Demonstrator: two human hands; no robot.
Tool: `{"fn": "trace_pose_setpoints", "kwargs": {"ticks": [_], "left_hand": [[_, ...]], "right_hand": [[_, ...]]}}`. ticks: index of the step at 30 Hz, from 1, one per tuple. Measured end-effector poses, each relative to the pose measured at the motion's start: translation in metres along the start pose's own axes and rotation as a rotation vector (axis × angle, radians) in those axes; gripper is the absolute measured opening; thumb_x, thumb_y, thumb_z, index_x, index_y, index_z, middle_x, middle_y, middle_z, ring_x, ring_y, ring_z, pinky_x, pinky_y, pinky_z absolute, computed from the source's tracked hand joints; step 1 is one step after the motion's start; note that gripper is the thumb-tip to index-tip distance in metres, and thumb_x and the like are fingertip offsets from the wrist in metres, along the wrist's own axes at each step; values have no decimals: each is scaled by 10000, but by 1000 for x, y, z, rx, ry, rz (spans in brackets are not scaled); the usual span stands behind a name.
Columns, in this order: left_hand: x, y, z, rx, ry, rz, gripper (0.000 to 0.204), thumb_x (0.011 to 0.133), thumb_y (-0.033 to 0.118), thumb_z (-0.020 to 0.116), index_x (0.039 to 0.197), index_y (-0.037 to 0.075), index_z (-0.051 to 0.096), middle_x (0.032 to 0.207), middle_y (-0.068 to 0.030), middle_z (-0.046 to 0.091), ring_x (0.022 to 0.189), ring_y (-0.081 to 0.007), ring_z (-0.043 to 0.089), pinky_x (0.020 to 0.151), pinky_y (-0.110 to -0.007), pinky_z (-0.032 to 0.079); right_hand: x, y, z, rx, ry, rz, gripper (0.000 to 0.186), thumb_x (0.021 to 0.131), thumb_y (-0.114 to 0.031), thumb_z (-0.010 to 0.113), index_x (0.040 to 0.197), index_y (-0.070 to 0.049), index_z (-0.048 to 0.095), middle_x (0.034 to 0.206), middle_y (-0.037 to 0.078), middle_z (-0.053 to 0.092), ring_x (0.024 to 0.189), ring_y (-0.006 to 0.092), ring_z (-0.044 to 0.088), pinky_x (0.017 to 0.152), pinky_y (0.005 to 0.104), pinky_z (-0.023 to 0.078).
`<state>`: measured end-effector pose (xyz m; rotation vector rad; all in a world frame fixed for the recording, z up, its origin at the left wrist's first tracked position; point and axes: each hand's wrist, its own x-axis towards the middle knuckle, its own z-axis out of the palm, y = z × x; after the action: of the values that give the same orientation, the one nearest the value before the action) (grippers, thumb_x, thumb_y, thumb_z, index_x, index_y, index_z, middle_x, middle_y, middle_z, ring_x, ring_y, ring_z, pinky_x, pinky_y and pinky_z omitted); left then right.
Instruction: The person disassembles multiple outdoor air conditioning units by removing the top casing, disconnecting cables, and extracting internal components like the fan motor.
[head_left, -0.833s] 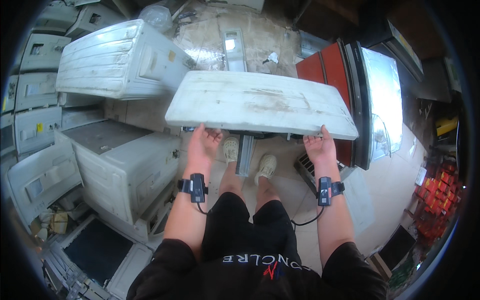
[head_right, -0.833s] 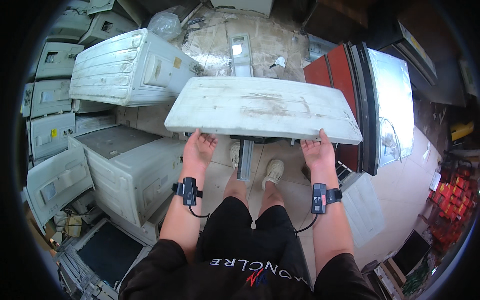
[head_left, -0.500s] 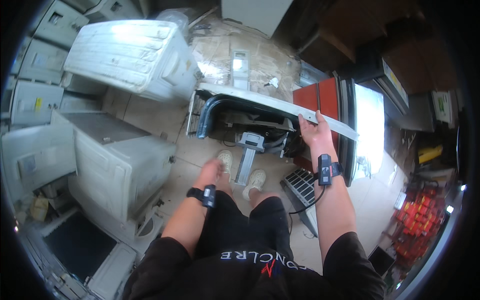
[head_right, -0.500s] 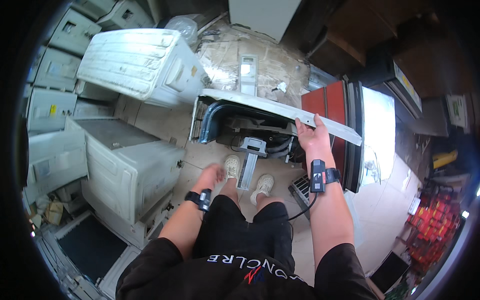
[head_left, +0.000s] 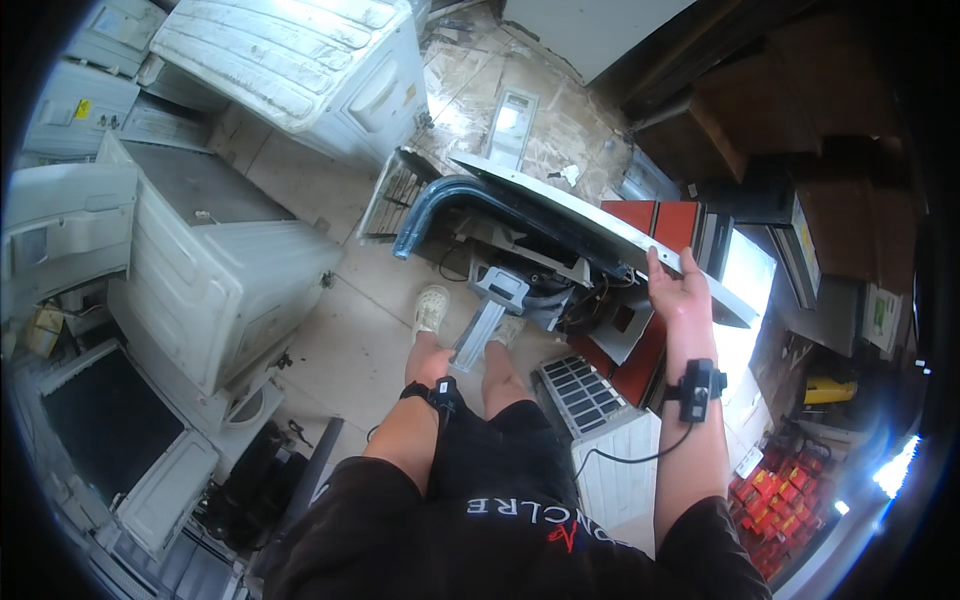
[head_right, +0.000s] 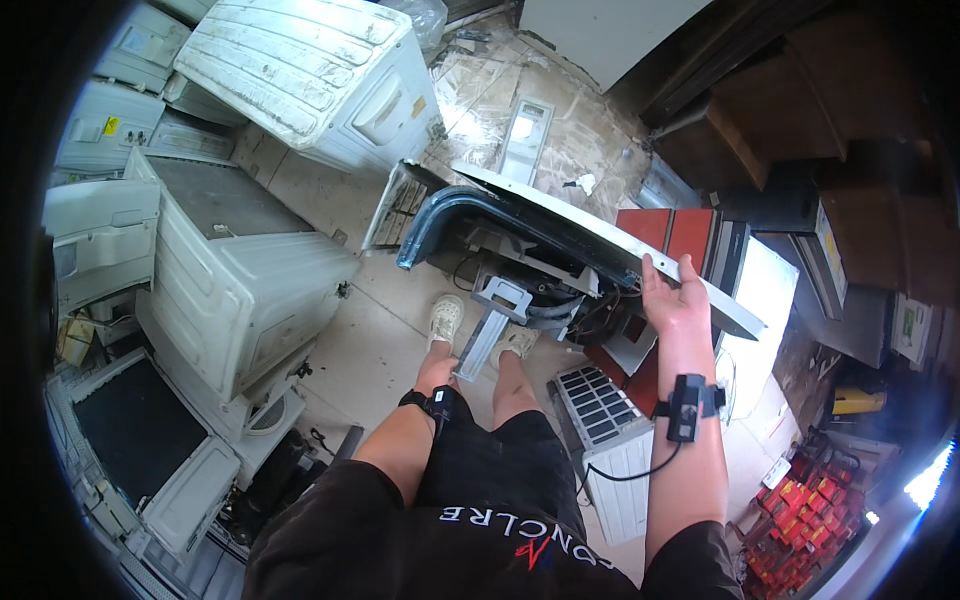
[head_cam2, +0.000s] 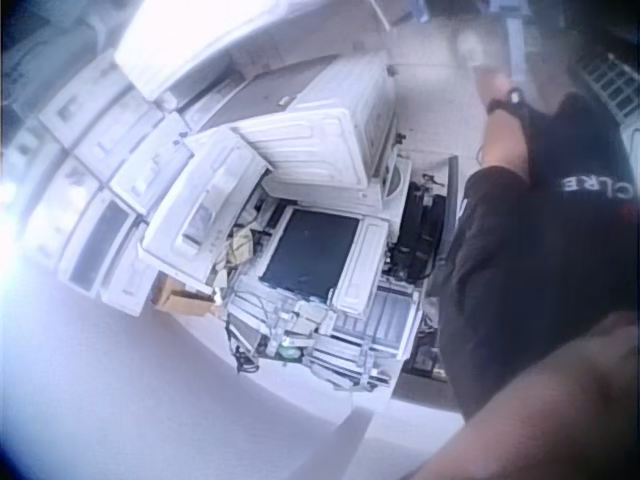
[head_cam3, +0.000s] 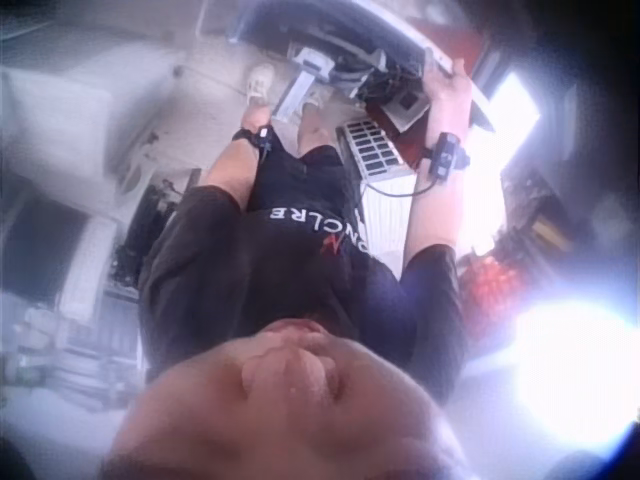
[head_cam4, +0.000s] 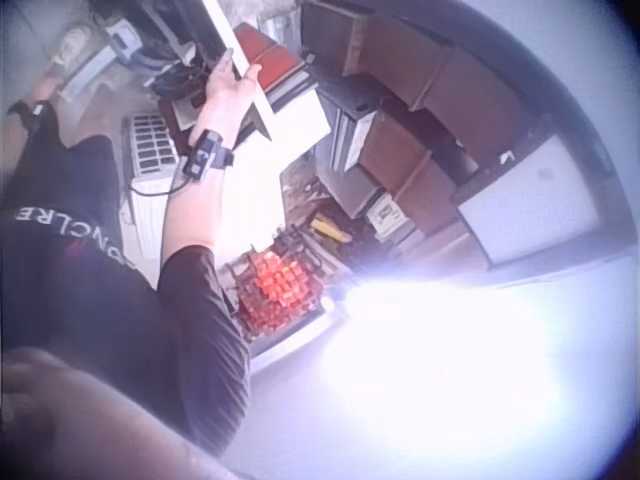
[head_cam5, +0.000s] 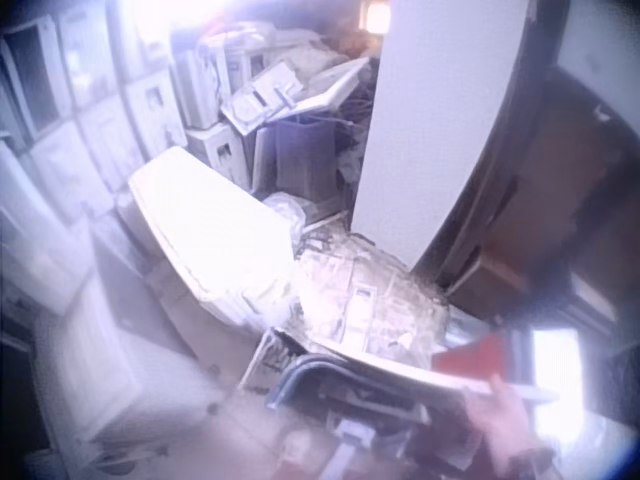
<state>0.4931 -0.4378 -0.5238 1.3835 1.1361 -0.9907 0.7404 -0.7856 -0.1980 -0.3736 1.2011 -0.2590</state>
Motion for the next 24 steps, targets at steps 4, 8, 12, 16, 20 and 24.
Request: {"fn": "trace_pose_setpoints", "kwargs": {"ticks": [4, 8, 12, 16, 20, 24], "left_hand": [[-19, 5, 28, -471, 7, -189, 192, 867, 231, 606, 951, 58, 608, 842, -107, 598, 738, -216, 598, 662, -371, 509], [-41, 36, 41, -836, 77, -18, 186, 889, 201, 556, 1012, 61, 554, 908, -108, 582, 765, -233, 606, 688, -374, 523], [-70, 79, 52, -986, 119, -9, 326, 897, 258, 533, 1108, 11, 502, 1071, -162, 563, 949, -297, 624, 813, -422, 548], [-106, 105, 64, -880, 194, -16, 243, 904, 168, 510, 1029, -21, 597, 949, -122, 647, 890, -252, 652, 764, -349, 536], [-84, 89, 62, -431, 163, -5, 370, 896, 247, 556, 1057, -68, 664, 987, -180, 698, 998, -265, 658, 818, -378, 512], [11, 20, 38, 190, 187, 68, 435, 877, 329, 571, 1090, -37, 676, 1096, -278, 668, 1084, -367, 626, 882, -428, 474]], "right_hand": [[-12, -39, -2, -40, -53, 116, 464, 997, -246, 571, 1313, 35, 381, 1312, 238, 496, 1202, 394, 551, 904, 395, 597], [-15, -66, -9, -82, -122, 131, 539, 1004, -287, 554, 1343, 74, 341, 1321, 261, 483, 1178, 392, 568, 847, 334, 617], [-21, -84, -12, -61, -154, 175, 565, 1014, -309, 532, 1348, 91, 314, 1339, 277, 456, 1159, 366, 583, 831, 318, 620], [-22, -100, -18, -36, -164, 186, 561, 1019, -321, 519, 1341, 91, 314, 1313, 275, 470, 1122, 351, 608, 829, 313, 619], [-13, -108, -33, -45, -124, 152, 539, 1022, -325, 512, 1321, 88, 335, 1274, 263, 496, 1092, 347, 624, 825, 313, 618], [-16, -105, -43, -104, -90, 102, 575, 1032, -336, 487, 1379, 86, 306, 1350, 256, 466, 1206, 313, 569, 827, 245, 601]]}}
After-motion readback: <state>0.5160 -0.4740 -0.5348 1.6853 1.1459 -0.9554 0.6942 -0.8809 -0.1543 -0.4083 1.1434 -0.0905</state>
